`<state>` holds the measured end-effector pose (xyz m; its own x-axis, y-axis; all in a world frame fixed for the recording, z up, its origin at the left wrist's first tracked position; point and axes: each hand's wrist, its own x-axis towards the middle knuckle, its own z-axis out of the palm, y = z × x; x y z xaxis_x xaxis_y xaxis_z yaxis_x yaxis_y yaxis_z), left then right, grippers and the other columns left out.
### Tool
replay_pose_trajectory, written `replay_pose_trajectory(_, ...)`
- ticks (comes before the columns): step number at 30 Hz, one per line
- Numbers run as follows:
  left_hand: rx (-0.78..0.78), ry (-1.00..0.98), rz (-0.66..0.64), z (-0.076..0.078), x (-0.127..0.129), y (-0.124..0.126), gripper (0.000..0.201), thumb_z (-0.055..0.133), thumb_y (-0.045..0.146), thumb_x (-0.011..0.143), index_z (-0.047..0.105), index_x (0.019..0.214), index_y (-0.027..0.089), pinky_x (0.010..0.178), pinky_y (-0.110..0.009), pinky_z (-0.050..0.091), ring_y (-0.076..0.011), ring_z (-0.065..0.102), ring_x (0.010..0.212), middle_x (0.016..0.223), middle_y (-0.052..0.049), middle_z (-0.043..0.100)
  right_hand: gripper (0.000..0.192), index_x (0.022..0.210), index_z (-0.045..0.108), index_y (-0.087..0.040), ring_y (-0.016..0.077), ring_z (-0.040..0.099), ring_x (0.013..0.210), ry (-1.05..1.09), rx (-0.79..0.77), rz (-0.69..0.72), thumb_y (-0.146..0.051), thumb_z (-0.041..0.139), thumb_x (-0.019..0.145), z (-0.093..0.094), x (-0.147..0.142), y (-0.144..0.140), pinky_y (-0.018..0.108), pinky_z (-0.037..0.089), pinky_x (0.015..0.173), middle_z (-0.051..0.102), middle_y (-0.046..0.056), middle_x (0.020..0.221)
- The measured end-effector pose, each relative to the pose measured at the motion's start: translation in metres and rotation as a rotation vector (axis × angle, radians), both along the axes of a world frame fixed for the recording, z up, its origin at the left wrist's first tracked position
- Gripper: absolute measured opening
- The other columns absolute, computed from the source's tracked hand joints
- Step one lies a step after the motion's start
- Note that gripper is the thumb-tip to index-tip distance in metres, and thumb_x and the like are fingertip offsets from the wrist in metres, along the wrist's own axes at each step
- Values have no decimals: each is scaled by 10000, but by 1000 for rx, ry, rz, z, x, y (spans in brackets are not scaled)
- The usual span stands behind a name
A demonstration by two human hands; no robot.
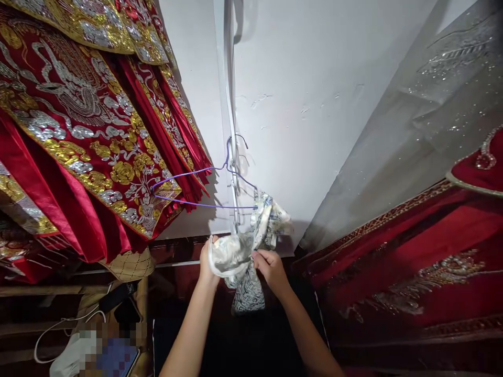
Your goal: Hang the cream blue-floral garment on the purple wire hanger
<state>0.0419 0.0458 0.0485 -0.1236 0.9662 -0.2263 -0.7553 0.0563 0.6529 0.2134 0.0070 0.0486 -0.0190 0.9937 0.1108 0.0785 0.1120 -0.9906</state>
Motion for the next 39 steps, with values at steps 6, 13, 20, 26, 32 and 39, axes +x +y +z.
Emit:
replay_pose_trajectory(6,455,711,-276,69,33,-38,308,509,404,962,598,789,166,725,-262,427,-149,513,732,770,-19,549,582,896,688,-231,274,572,928,172,-93,71,-736,398,892,22,-1,7,383,437,871,645,80,851)
replay_pose_trajectory(13,711,1119,-401,85,-4,-35,297,459,403,992,628,1163,228,1036,-352,382,-242,525,1166,1206,-89,590,371,963,662,-190,241,613,912,174,-223,662,-508,728,783,65,1,3,383,471,851,661,54,895)
replay_pose_trajectory(20,491,1468,-720,53,-57,-53,413,421,498,979,640,885,161,717,-259,431,-184,569,762,830,-22,658,312,1035,670,-207,211,624,839,-274,328,148,-156,610,733,112,14,81,322,486,783,683,28,893)
replay_pose_trajectory(26,315,1908,-534,78,-108,-50,392,371,465,980,641,882,199,671,-277,407,-232,631,771,820,-61,690,451,1216,664,-244,269,592,1150,-369,258,129,-214,507,794,71,5,134,361,449,961,666,64,1251)
replay_pose_trajectory(32,219,2089,-524,90,-139,-23,227,468,322,911,657,926,197,797,-349,465,-279,670,899,942,-123,709,356,960,708,-226,198,594,768,-473,323,86,-150,472,704,60,35,106,268,439,699,675,-6,784)
replay_pose_trajectory(39,663,1786,-63,133,-110,28,263,340,285,958,563,1052,180,1038,-407,423,-260,542,1218,1288,-132,587,91,740,615,-188,154,496,666,-313,207,83,-224,534,718,92,54,76,235,364,567,560,-16,687)
